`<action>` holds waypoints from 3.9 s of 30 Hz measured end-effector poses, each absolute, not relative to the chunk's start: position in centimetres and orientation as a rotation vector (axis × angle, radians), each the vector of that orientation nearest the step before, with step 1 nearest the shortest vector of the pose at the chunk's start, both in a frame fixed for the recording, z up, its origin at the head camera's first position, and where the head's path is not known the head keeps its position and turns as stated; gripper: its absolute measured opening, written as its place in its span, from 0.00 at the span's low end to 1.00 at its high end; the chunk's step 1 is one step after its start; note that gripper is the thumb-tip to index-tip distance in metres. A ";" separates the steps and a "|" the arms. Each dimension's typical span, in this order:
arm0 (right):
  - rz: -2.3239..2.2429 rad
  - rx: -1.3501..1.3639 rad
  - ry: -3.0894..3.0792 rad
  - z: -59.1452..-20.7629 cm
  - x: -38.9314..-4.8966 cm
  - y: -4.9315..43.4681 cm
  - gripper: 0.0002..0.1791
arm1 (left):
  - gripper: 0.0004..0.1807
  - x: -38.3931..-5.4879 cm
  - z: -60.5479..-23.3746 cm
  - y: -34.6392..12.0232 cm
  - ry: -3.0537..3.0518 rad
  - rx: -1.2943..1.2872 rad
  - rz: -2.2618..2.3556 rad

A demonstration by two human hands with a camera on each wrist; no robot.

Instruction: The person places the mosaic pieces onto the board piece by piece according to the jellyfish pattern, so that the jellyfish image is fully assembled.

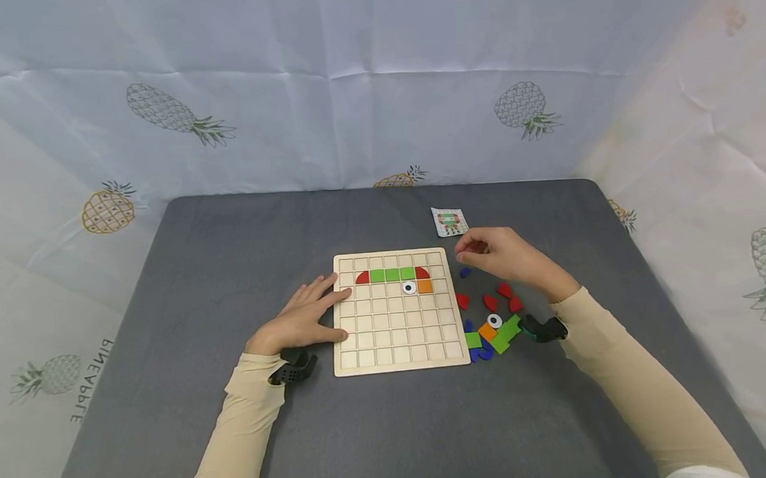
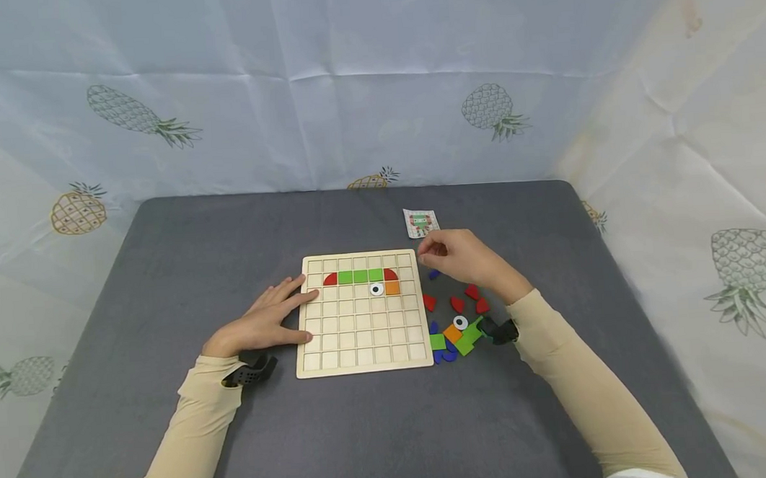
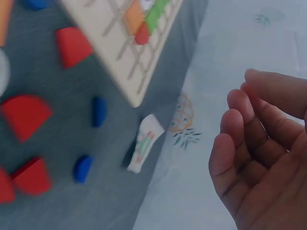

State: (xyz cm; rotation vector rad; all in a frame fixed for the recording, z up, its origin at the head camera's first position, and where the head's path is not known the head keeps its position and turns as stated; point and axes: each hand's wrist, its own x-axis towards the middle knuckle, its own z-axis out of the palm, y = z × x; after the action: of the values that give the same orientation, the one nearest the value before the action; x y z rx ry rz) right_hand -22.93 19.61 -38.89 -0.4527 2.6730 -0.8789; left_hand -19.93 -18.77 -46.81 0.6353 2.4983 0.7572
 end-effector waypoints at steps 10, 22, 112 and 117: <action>-0.796 -0.564 2.672 -40.1 -19.5 22.3 0.10 | 0.45 -20.0 -47.1 -19.0 2.501 0.632 0.759; -0.742 -0.616 2.606 -42.6 -17.4 23.3 0.09 | 0.46 -20.0 -47.2 -18.9 2.505 0.630 0.755; -1.005 -0.666 2.547 -41.2 -26.5 10.5 0.09 | 0.45 -20.1 -47.0 -18.8 2.507 0.628 0.707; -0.910 -0.698 2.548 -42.0 -27.3 9.1 0.09 | 0.45 -20.1 -47.0 -18.8 2.504 0.630 0.711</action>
State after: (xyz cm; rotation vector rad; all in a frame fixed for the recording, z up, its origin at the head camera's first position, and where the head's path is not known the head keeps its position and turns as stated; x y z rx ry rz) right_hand -27.33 9.07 -42.01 -0.6977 2.5476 -0.9099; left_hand -20.11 -18.79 -46.99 0.6300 2.5040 0.7109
